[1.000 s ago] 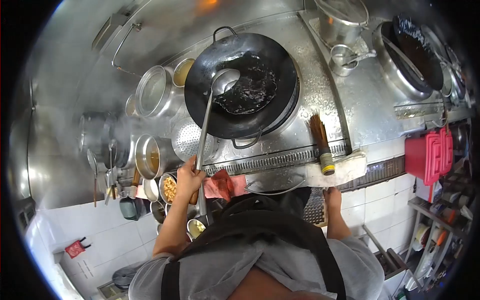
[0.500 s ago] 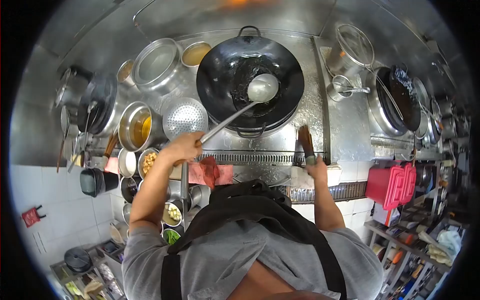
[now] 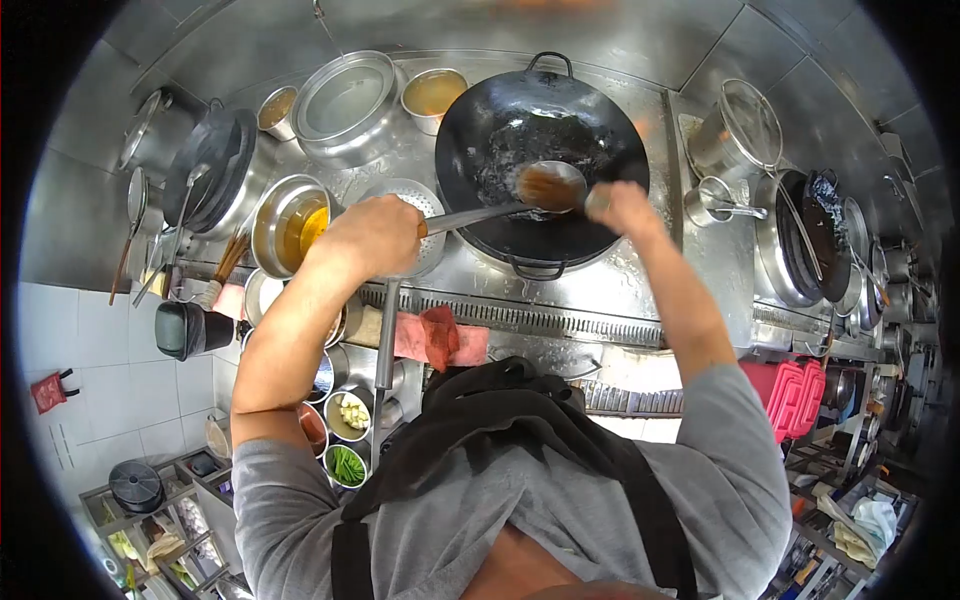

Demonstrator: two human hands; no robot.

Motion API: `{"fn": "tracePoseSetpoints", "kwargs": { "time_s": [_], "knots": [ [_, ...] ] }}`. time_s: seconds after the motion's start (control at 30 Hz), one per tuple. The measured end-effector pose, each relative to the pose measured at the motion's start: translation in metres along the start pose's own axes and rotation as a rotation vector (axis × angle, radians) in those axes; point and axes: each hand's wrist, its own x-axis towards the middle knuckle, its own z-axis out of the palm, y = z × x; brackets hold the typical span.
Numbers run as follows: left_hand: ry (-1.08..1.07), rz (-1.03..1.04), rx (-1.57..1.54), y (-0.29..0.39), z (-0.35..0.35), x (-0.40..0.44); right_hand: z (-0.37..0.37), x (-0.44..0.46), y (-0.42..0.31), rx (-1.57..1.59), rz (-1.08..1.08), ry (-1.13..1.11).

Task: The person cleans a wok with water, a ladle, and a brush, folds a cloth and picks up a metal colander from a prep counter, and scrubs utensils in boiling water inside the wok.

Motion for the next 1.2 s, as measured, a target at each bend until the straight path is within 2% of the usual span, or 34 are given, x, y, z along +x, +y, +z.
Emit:
{"fn": "tracePoseSetpoints", "kwargs": {
  "time_s": [0.03, 0.07, 0.13, 0.17, 0.2, 0.23, 0.27, 0.37, 0.4, 0.47, 0.5, 0.53, 0.57, 0.6, 0.67, 0.73, 0.8, 0.87, 0.93, 0.97, 1.0, 1.07, 1.1, 1.17, 1.2],
  "knots": [
    [-0.003, -0.003, 0.005, -0.007, 0.004, 0.0, -0.016, 0.019, 0.003, -0.174, 0.023, 0.037],
    [0.03, 0.054, -0.078, -0.02, 0.013, 0.0, -0.029, 0.032, 0.011, -0.134, -0.025, 0.106],
    [0.061, 0.104, -0.165, -0.044, 0.036, -0.007, -0.052, 0.031, 0.002, -0.166, 0.026, 0.255],
    [-0.126, -0.043, -0.496, -0.055, 0.049, -0.013, -0.052, 0.03, 0.002, -0.167, 0.022, 0.263],
    [-0.321, -0.189, -0.824, -0.065, 0.064, -0.021, -0.049, 0.022, 0.003, -0.038, 0.094, 0.282],
    [-0.354, -0.265, -1.15, -0.074, 0.086, -0.03, -0.044, 0.015, 0.008, 0.091, 0.168, 0.296],
    [-0.386, -0.344, -1.48, -0.078, 0.109, -0.041, -0.024, 0.013, 0.02, 0.008, 0.059, 0.171],
    [-0.463, -0.409, -1.69, -0.074, 0.143, -0.061, -0.014, -0.008, 0.023, 0.016, 0.048, 0.077],
    [-0.395, -0.441, -1.583, -0.067, 0.144, -0.062, -0.023, -0.012, 0.021, 0.047, 0.105, 0.12],
    [-0.226, -0.291, -1.191, -0.064, 0.16, -0.06, -0.037, -0.026, 0.015, 0.08, 0.161, 0.155],
    [-0.226, -0.293, -1.19, -0.063, 0.167, -0.058, -0.045, -0.033, 0.01, 0.242, 0.153, 0.257],
    [-0.056, -0.3, -1.02, -0.06, 0.173, -0.055, -0.049, -0.039, 0.006, 0.406, 0.144, 0.36],
    [0.108, -0.301, -0.844, -0.059, 0.176, -0.053, -0.049, -0.045, 0.0, 0.471, 0.162, 0.368],
    [0.106, -0.297, -0.84, -0.056, 0.174, -0.052, -0.041, -0.045, 0.001, 0.472, 0.166, 0.372],
    [0.241, -0.263, -0.668, -0.049, 0.166, -0.052, -0.017, -0.042, 0.013, 0.166, 0.205, 0.159],
    [0.278, -0.255, -0.591, -0.043, 0.16, -0.054, -0.02, -0.044, 0.027, 0.122, 0.25, 0.138],
    [0.394, -0.28, -0.456, -0.04, 0.166, -0.058, -0.026, -0.053, 0.036, 0.289, 0.183, 0.339],
    [0.381, -0.295, -0.394, -0.036, 0.176, -0.058, -0.039, -0.059, 0.015, 0.343, 0.176, 0.378],
    [0.386, -0.327, -0.279, -0.035, 0.188, -0.055, -0.041, -0.053, 0.001, 0.732, 0.328, 0.238],
    [0.355, -0.352, -0.213, -0.038, 0.197, -0.052, -0.031, -0.043, 0.002, 0.811, 0.401, 0.093],
    [0.354, -0.343, -0.204, -0.037, 0.203, -0.053, 0.023, -0.021, 0.028, 0.388, 0.122, 0.331],
    [0.417, -0.36, -0.259, -0.037, 0.21, -0.058, 0.029, -0.009, 0.031, 0.183, 0.22, 0.353],
    [0.432, -0.39, -0.269, -0.035, 0.212, -0.063, 0.016, -0.012, 0.028, 0.191, 0.216, 0.367],
    [0.456, -0.383, -0.327, -0.038, 0.221, -0.077, -0.022, -0.033, 0.018, 0.864, 0.549, 0.069],
    [0.465, -0.383, -0.362, -0.036, 0.225, -0.083, -0.025, -0.036, 0.017, 0.861, 0.544, 0.071]
  ]
}}
